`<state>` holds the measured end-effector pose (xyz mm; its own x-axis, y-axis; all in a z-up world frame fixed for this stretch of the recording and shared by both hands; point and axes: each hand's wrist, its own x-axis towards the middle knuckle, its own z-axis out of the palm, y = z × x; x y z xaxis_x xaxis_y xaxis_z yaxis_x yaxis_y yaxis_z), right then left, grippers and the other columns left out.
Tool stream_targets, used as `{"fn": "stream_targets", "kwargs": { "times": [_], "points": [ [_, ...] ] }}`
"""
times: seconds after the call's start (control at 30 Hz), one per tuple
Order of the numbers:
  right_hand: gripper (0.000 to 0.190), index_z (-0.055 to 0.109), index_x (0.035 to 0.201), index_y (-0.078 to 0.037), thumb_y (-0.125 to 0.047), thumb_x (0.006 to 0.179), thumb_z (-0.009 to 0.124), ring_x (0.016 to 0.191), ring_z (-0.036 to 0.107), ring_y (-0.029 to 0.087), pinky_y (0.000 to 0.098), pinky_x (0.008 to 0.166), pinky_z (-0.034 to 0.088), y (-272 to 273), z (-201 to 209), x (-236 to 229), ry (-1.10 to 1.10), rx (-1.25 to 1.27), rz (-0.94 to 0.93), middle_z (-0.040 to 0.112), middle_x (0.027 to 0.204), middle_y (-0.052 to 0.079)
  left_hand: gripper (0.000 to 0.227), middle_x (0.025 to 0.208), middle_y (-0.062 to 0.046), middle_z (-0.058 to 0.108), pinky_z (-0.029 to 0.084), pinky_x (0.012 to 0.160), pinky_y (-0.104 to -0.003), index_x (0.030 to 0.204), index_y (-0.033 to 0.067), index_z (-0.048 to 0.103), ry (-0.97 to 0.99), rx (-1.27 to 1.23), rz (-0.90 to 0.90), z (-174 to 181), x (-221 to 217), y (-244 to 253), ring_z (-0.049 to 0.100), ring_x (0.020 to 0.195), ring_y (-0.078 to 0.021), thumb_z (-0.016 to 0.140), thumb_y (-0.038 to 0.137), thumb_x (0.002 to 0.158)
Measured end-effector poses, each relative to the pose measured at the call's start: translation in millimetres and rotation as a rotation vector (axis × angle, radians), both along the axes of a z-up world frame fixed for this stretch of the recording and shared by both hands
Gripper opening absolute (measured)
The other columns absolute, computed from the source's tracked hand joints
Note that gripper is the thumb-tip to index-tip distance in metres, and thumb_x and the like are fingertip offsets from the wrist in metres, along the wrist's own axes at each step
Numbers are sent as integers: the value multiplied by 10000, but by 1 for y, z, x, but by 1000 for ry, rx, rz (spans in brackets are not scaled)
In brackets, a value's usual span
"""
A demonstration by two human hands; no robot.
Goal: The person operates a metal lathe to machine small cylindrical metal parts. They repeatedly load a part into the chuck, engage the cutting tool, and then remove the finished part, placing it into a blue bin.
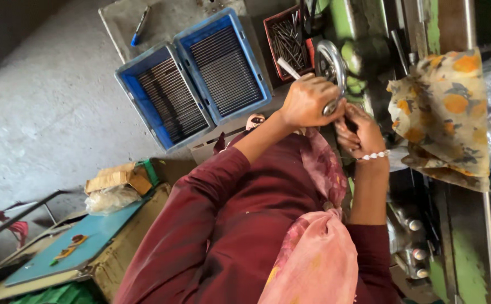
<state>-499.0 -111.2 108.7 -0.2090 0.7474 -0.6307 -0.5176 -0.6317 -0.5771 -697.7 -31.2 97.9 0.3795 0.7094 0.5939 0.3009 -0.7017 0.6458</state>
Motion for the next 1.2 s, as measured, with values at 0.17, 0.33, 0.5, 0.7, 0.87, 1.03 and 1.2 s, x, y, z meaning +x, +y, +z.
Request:
{"fn": "stream_targets", "kwargs": {
  "times": [0.17,0.33,0.5,0.7,0.87,1.03,1.2],
  "points": [
    [177,560,1072,-96,-254,1086,481,366,271,25,201,314,186,6,2,-3,-32,-52,197,526,702,21,197,759,-26,639,488,716,-379,818,121,645,16,136,-39,-4,-17,3,641,749,-222,762,272,868],
    [124,546,1077,-83,-182,1027,493,382,269,25,202,317,182,12,-1,-6,-50,-61,333,505,699,9,219,804,-34,634,475,752,-370,843,130,634,-29,102,-37,-11,-30,-3,618,795,-214,774,293,799],
    [108,555,1079,-111,-175,1028,485,363,268,36,201,311,174,8,-7,-21,-11,-172,325,449,626,-4,242,860,-30,649,468,776,-387,831,121,617,38,195,-186,-15,-46,-4,613,843,-218,808,269,817],
    [132,573,979,-125,-192,1056,488,400,249,23,195,330,154,-5,-22,-36,-58,-212,231,410,643,-38,275,897,-34,673,472,808,-385,848,123,643,-37,120,-105,-15,-59,-8,627,885,-223,799,273,677],
    [295,542,853,-173,-268,1133,537,415,261,50,231,346,194,-15,-61,-29,33,-169,59,381,631,-65,275,765,-72,674,482,788,-418,814,110,689,-11,47,15,-21,-54,-7,662,802,-262,791,331,685],
    [379,728,1145,-1,-330,1155,540,826,751,152,300,724,598,9,-103,-75,-514,80,-542,756,1025,76,290,596,-72,650,511,652,-438,700,153,707,15,-380,309,-30,-27,-5,644,572,-291,713,441,739],
    [294,626,1161,32,-260,1167,596,847,630,188,323,763,532,16,-78,-95,-1334,895,-210,697,1034,149,783,546,-17,549,462,512,-411,699,-55,730,-374,-1314,-25,-78,-14,13,541,518,-178,642,697,899]
  ]
}}
